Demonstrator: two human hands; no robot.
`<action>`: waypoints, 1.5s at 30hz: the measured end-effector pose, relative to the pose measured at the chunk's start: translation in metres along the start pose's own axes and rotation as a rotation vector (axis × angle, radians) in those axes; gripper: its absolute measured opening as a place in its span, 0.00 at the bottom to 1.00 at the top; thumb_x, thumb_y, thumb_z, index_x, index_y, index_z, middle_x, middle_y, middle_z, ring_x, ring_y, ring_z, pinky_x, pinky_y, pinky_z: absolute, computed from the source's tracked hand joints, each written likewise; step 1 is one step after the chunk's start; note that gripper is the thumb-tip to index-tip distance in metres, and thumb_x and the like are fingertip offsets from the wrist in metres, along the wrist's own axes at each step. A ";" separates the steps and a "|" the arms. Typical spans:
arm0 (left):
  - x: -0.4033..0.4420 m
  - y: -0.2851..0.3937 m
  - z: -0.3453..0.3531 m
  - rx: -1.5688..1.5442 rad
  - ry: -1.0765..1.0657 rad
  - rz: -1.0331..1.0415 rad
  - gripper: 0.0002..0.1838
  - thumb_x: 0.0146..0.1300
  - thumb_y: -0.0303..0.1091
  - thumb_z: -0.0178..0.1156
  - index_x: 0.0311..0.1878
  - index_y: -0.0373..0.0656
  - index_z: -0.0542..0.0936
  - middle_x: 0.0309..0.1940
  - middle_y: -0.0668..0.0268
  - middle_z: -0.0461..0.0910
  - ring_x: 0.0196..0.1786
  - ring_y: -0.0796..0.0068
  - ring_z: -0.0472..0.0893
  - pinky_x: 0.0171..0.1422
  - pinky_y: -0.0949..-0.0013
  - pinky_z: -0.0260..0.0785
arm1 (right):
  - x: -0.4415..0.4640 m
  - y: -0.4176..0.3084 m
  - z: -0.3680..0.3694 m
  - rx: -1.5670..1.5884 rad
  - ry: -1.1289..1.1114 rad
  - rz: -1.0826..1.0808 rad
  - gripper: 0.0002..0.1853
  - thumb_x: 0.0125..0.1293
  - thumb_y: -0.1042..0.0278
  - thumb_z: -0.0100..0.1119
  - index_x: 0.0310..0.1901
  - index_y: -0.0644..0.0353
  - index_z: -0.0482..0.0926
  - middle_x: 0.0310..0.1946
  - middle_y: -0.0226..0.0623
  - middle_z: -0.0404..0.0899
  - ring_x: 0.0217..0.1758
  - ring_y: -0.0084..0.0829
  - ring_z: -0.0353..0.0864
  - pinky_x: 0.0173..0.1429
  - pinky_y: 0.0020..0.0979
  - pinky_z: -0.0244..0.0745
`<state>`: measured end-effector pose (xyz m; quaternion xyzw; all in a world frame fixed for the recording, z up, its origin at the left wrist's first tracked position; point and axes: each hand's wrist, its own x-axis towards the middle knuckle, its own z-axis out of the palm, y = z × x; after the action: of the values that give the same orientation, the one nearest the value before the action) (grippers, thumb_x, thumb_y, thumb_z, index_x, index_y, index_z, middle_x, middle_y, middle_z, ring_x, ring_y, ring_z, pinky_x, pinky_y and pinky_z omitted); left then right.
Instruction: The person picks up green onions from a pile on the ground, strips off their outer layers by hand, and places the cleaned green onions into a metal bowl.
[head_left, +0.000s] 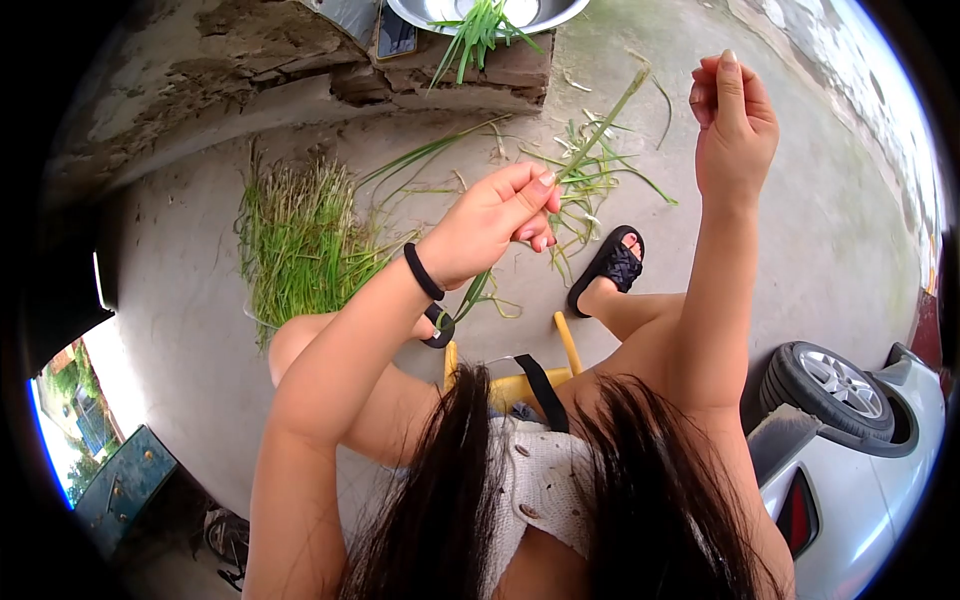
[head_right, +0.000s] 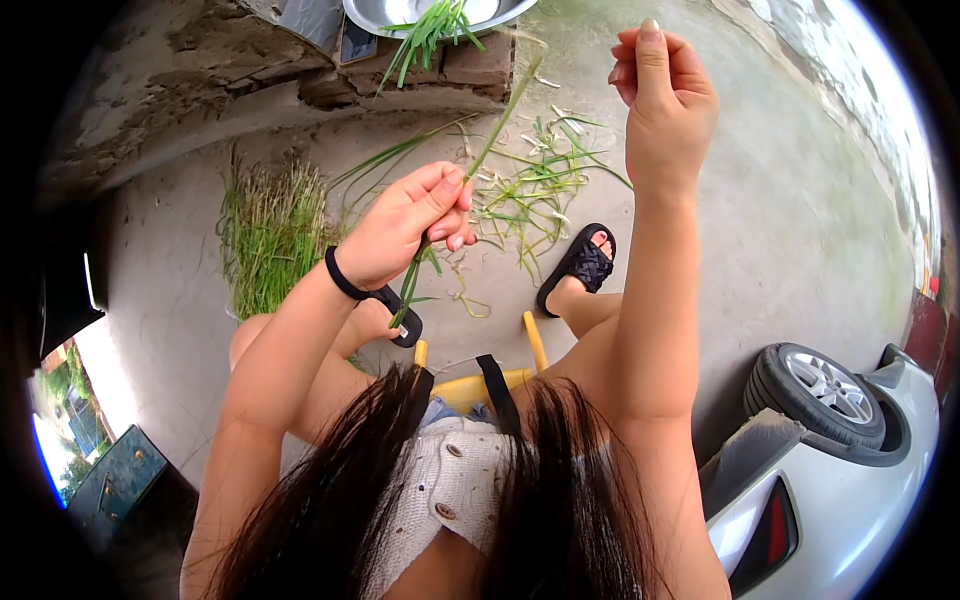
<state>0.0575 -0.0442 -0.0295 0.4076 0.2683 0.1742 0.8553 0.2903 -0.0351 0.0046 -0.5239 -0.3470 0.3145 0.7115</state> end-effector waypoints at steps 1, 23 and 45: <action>0.000 -0.001 0.000 0.008 0.001 -0.001 0.14 0.73 0.43 0.41 0.35 0.45 0.68 0.16 0.77 0.59 0.24 0.83 0.66 0.47 0.71 0.67 | 0.005 -0.001 -0.008 -0.004 0.043 -0.023 0.12 0.66 0.62 0.56 0.34 0.64 0.78 0.26 0.31 0.77 0.26 0.17 0.71 0.29 0.18 0.64; 0.002 -0.005 -0.001 -0.056 0.044 -0.064 0.16 0.73 0.44 0.40 0.34 0.43 0.70 0.16 0.76 0.60 0.24 0.82 0.67 0.47 0.70 0.67 | 0.001 0.022 -0.032 -1.128 -0.361 -0.331 0.11 0.61 0.64 0.61 0.42 0.59 0.82 0.30 0.35 0.81 0.35 0.22 0.79 0.39 0.27 0.72; 0.004 0.004 0.001 -0.106 0.011 -0.063 0.18 0.73 0.45 0.40 0.32 0.44 0.69 0.15 0.77 0.58 0.24 0.82 0.67 0.47 0.70 0.68 | -0.011 0.021 0.007 -0.982 -0.239 -0.439 0.13 0.68 0.64 0.50 0.27 0.62 0.72 0.24 0.41 0.75 0.29 0.43 0.74 0.35 0.37 0.68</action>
<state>0.0610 -0.0401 -0.0273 0.3521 0.2763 0.1634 0.8792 0.2763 -0.0349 -0.0160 -0.6705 -0.6322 0.0172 0.3879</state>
